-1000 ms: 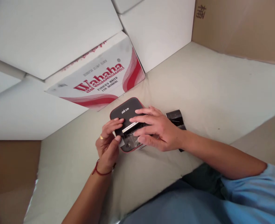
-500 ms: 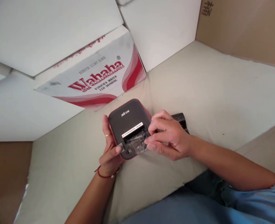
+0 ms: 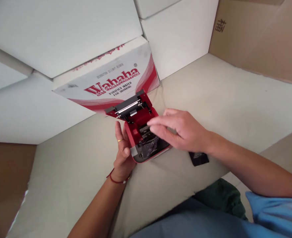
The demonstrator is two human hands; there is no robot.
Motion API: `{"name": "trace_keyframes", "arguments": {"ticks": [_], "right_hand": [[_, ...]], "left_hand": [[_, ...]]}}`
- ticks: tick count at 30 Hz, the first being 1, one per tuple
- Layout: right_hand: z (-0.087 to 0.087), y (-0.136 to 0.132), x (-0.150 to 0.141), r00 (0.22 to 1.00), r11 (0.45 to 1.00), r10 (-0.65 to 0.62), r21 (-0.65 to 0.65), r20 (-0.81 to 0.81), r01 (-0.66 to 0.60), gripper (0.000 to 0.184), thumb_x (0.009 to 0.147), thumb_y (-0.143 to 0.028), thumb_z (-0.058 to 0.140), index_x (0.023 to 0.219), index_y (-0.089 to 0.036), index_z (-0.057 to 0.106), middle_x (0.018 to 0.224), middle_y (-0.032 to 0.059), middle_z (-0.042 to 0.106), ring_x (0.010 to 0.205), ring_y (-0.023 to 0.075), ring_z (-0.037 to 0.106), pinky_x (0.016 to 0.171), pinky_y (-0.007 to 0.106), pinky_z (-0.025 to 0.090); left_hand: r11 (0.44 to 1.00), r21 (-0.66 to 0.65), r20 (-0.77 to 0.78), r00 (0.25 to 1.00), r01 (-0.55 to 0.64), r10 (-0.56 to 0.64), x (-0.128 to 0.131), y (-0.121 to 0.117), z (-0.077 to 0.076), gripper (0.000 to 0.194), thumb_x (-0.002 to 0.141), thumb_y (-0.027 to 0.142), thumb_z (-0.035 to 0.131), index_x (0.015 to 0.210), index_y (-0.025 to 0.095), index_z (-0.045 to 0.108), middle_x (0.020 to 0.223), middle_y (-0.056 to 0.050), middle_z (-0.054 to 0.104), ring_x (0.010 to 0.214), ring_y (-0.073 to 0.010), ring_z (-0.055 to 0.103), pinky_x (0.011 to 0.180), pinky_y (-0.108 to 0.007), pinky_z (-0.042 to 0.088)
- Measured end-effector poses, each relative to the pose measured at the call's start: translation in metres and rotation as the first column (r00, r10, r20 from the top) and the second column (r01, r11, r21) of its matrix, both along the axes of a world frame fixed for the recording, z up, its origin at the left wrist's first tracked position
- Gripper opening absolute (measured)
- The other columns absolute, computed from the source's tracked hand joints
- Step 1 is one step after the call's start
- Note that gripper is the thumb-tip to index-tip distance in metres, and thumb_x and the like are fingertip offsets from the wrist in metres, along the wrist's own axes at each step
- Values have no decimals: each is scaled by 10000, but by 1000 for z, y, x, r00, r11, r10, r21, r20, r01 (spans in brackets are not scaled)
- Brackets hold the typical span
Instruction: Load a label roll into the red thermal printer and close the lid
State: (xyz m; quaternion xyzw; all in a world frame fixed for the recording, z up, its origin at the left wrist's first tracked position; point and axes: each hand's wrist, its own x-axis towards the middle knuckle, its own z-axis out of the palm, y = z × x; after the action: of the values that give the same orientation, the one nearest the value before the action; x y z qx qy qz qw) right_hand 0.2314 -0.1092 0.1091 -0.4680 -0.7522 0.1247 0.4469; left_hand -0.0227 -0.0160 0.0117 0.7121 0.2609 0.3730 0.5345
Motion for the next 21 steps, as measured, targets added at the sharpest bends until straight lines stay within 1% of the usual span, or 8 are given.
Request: {"name": "trace_keyframes", "arguments": {"ticks": [2,5,7,9,11,14,17,21], "right_hand": [[14,17,1,998,983,-70,-170,4,69,328,1128,-355,541,1165,-204,829,844,17,797,766,151,691,740,292,538],[30,48,-4,969,914,-32,-386,246,129,281,1071,-240,574,1090,-199,851,991,31,846,857,163,742,801,293,509],[36,66,-14,888,869,51,-459,457,187,294,1014,-167,585,1113,-230,854,1121,45,858,970,205,763,802,308,483],[38,78,-27,784,840,116,-481,610,251,328,986,-144,588,1152,-261,845,1176,55,857,1000,234,765,745,314,449],[38,84,-39,687,822,172,-488,706,295,318,981,-138,584,1135,-248,839,1137,82,860,967,253,767,687,322,414],[36,88,-51,600,814,218,-483,769,323,300,992,-118,551,1055,-198,833,1053,125,858,939,279,771,667,344,395],[34,91,-55,603,819,219,-480,768,315,325,1011,-101,512,1016,-185,825,1054,128,855,941,277,767,677,349,397],[39,89,-52,616,805,245,-511,748,301,245,965,-116,595,1057,-193,808,1067,110,844,902,254,747,653,331,356]], "left_hand": [[995,-89,105,993,-52,61,1,1,-5,990,973,841,574,1765,476,105,1907,-69,154,1700,-309,386,1233,-476,565],[941,-274,206,943,-200,260,5,4,-11,695,1031,703,631,1627,388,458,1773,-107,465,1541,-270,596,1205,-448,579],[883,-388,220,904,-263,366,9,5,-13,539,1055,652,634,1465,304,594,1591,-127,650,1372,-254,716,1143,-439,616],[848,-452,224,886,-275,407,11,5,-13,489,1054,654,638,1350,265,640,1456,-125,730,1262,-256,762,1083,-444,645],[849,-454,215,892,-270,399,11,5,-14,486,1048,674,635,1304,262,659,1407,-114,748,1239,-264,766,1050,-447,652],[880,-353,152,908,-318,389,9,6,-16,473,1068,668,598,1286,259,689,1384,-100,746,1268,-256,735,1102,-438,610],[898,-247,86,915,-365,395,5,7,-19,457,1089,637,576,1302,249,692,1376,-98,734,1299,-253,700,1169,-440,554],[896,-208,54,910,-392,411,6,8,-16,478,1095,647,554,1299,237,692,1350,-98,739,1276,-251,698,1146,-429,548]]}}
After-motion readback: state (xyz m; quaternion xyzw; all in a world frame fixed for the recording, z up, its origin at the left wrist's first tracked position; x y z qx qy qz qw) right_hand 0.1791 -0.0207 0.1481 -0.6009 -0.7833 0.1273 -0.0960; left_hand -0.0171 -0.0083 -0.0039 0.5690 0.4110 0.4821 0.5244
